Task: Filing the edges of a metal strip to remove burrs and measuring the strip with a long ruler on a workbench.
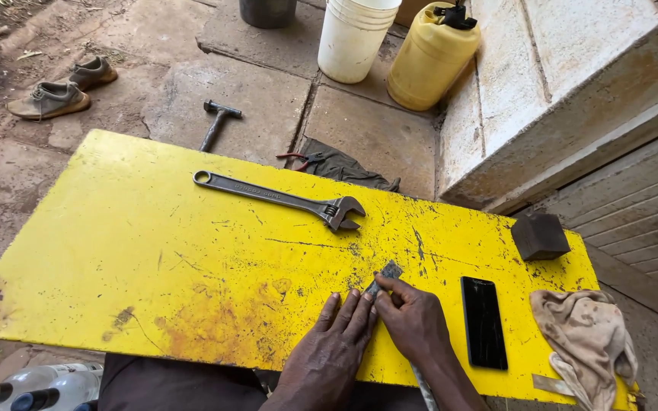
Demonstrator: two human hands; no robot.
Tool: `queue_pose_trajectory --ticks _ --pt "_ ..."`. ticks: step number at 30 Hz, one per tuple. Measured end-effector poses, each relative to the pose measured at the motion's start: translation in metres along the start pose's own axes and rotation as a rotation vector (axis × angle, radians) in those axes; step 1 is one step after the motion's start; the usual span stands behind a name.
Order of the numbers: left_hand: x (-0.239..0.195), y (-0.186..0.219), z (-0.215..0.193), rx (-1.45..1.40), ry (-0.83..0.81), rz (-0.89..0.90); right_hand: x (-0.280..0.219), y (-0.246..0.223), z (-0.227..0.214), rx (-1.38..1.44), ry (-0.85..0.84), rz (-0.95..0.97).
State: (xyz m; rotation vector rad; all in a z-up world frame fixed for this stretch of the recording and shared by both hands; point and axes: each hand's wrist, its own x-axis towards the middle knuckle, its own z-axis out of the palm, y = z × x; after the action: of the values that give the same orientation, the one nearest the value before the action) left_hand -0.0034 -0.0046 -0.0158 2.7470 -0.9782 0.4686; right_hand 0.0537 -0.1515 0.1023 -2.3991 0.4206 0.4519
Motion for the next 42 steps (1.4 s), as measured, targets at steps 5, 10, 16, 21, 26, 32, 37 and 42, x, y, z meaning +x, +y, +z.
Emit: queue_pose_trajectory --ticks 5,10,16,21,26,32,37,42 --pt "0.000 0.000 0.000 0.038 -0.023 0.015 0.000 0.014 0.006 0.146 0.007 -0.066" --pt "0.001 -0.005 -0.006 0.013 0.014 0.005 0.000 0.006 0.006 0.061 0.043 -0.038" --pt "0.000 0.001 -0.003 -0.003 -0.004 0.011 0.001 0.012 0.002 -0.067 0.079 -0.036" --pt "0.000 -0.002 -0.004 -0.010 0.020 0.017 0.009 0.017 0.005 -0.109 0.111 -0.062" --pt "-0.001 -0.003 0.000 -0.001 0.046 0.018 0.012 0.025 0.013 -0.162 0.077 -0.030" --pt "-0.002 -0.003 0.004 -0.002 0.039 0.026 -0.004 0.007 0.005 -0.051 0.063 -0.007" --pt "-0.001 -0.001 -0.011 0.013 0.053 0.022 0.000 0.010 0.007 -0.121 0.115 -0.027" --pt "-0.002 0.004 -0.012 -0.008 0.037 0.015 0.010 0.024 0.007 -0.142 0.177 -0.033"
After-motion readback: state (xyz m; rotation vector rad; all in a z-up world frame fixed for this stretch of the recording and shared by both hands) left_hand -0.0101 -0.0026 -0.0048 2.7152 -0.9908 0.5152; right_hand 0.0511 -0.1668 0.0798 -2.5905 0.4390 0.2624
